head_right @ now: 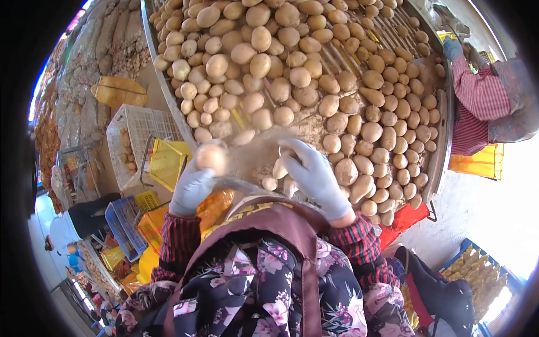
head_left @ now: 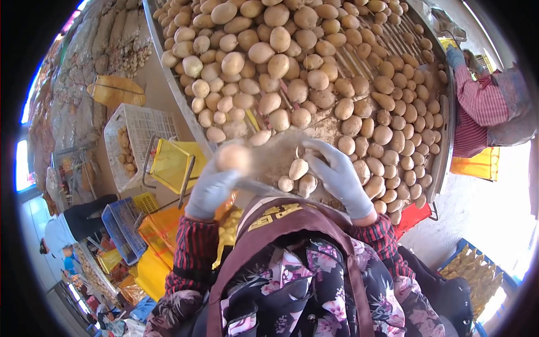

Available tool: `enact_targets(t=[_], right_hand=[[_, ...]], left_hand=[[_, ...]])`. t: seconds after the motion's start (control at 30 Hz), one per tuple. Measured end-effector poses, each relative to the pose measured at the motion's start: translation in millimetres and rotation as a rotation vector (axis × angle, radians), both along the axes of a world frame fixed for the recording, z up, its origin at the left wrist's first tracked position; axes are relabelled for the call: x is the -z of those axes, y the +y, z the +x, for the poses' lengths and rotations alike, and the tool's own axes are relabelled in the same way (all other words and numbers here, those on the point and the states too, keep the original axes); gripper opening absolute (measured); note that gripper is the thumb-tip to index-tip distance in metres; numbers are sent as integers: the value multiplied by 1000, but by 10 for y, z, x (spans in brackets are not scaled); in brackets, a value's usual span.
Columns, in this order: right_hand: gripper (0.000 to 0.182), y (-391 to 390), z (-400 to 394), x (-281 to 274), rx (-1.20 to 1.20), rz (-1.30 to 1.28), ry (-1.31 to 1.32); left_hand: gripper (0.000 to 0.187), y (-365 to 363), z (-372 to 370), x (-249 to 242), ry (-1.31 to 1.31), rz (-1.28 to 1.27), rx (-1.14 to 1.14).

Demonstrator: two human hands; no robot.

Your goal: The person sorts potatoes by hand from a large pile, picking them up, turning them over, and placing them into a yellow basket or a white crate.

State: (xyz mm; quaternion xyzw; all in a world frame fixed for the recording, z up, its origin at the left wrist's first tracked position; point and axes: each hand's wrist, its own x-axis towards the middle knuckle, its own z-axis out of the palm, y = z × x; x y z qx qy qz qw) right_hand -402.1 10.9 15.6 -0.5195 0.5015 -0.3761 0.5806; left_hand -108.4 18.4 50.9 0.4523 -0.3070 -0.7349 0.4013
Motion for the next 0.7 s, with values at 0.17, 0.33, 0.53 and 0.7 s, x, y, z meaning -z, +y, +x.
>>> enact_targets(t=[0.17, 0.33, 0.53, 0.7], right_hand=[[30, 250, -620, 174, 152, 223, 41], [31, 101, -901, 183, 230, 309, 150], [36, -762, -788, 283, 183, -318, 675], [50, -1583, -645, 542, 147, -590, 1096]], left_hand=[[46, 188, 1376, 979, 197, 126, -739], [48, 70, 1948, 1369, 147, 408, -1169], [50, -1199, 355, 443, -1210, -628, -430], [65, -2254, -593, 248, -1595, -1077, 110]])
